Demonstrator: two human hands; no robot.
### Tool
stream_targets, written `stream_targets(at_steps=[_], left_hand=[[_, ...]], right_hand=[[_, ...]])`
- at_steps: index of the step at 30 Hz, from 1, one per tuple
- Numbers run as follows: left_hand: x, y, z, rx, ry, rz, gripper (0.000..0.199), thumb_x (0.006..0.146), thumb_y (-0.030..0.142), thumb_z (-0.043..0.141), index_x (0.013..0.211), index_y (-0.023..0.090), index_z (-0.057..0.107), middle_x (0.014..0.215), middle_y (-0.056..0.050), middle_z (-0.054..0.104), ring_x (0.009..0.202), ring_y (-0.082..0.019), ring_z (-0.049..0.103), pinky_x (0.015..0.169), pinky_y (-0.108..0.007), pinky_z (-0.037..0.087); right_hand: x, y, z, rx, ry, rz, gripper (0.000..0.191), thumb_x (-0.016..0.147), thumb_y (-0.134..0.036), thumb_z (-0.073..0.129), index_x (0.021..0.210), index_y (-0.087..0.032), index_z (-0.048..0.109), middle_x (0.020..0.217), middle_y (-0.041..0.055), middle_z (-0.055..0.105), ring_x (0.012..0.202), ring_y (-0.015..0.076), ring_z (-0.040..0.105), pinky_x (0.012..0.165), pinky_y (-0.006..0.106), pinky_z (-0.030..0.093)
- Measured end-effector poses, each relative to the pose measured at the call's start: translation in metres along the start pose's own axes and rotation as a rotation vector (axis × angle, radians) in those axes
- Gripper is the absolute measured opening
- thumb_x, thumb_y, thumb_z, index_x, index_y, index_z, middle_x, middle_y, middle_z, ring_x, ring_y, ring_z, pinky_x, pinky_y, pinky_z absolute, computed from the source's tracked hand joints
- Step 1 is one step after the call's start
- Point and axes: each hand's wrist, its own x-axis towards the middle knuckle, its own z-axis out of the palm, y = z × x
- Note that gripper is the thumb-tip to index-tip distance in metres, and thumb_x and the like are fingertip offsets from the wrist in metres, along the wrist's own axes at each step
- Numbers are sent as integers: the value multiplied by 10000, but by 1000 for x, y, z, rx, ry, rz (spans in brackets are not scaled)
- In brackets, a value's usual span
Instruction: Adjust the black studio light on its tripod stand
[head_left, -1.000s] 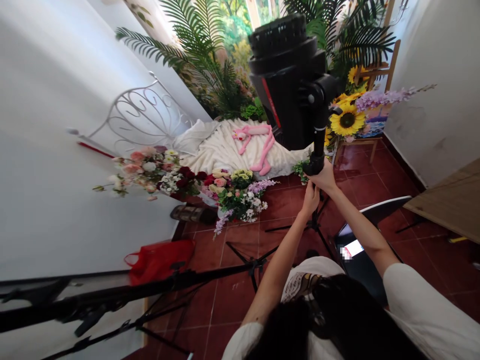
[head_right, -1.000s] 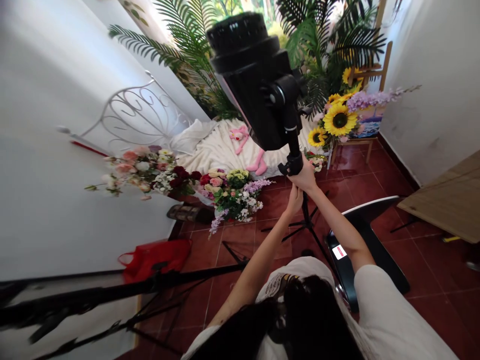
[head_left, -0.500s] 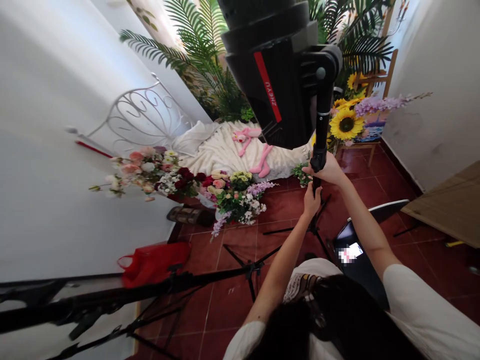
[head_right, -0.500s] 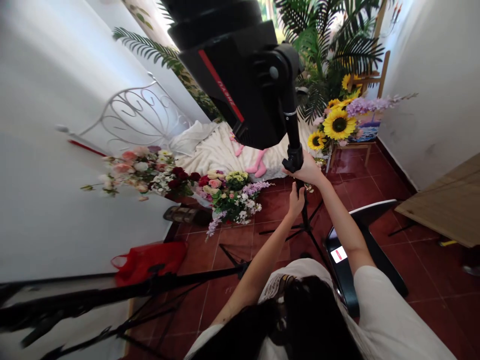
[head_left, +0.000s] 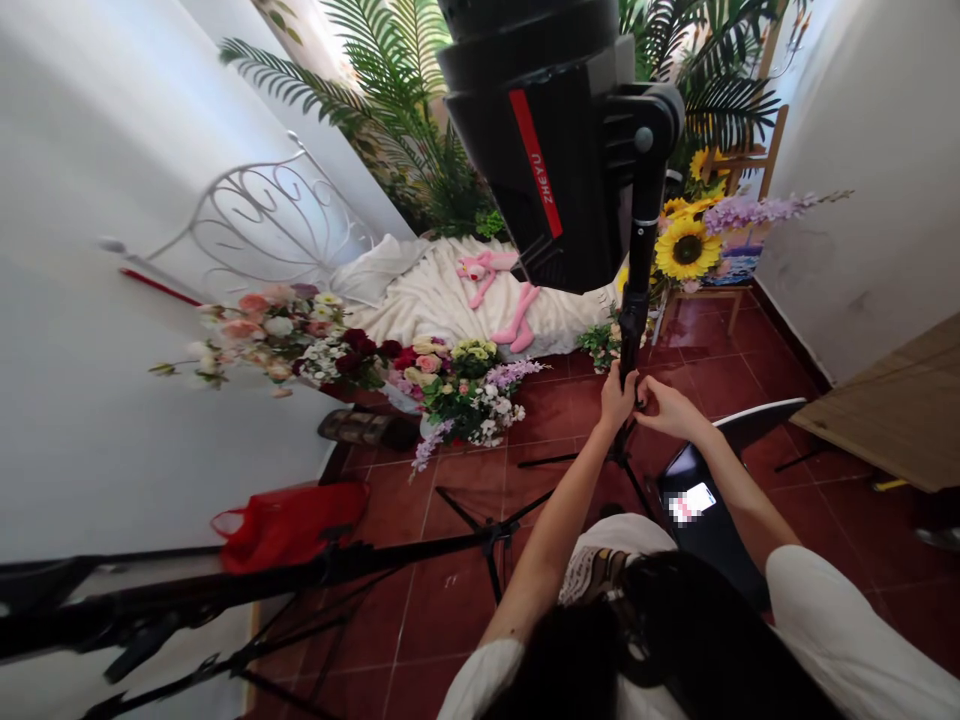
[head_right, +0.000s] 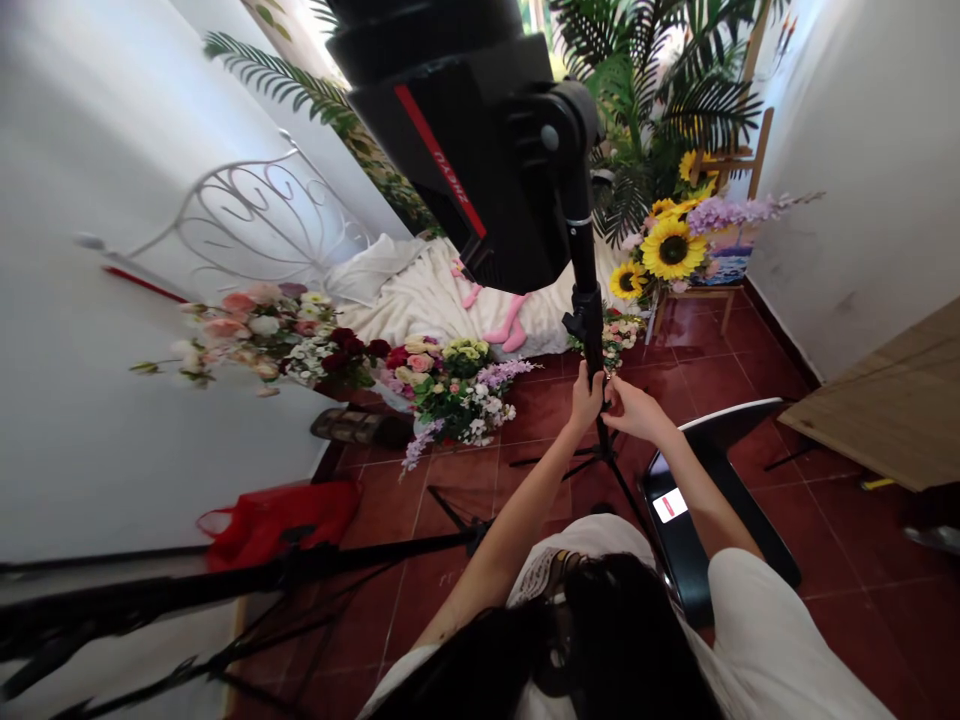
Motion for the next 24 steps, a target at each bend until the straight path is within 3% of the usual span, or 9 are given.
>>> stream_targets(at_steps=[6,10,17,24], left_hand=[[2,2,-5,-17,-50,71,266,977,425,534,1095,193,588,896,-31,704,803,-153,662,775,-251,493],[3,3,-8,-14,-63,112,271,978,443,534,1061,192,593,923,-41,707,827,-152,664,796,-252,498],[3,4,-7,-2,-55,100,340,972,482,544,1114,178,601,901,-49,704,785,-155,650,769,-255,498],[4,3,-11,79,-69,65,350,976,461,544,1175,182,615,940,-55,718,820,-170,670,780,-262,502]], right_hand=[[3,1,13,-318,4,108,232,752,-229,626,764,-247,395,708,-20,560,639,160,520,578,259,291],[5,10,14,-334,-10,102,235,820,-300,590,769,-250,365,687,-22,554,623,157,529,582,257,310],[-11,29,19,-125,28,134,305,870,-521,609,847,-252,467,678,-21,613,601,168,564,605,275,386],[-8,35,52,477,96,319,568,866,-791,491,712,-245,495,581,-19,550,460,121,444,491,270,389]])
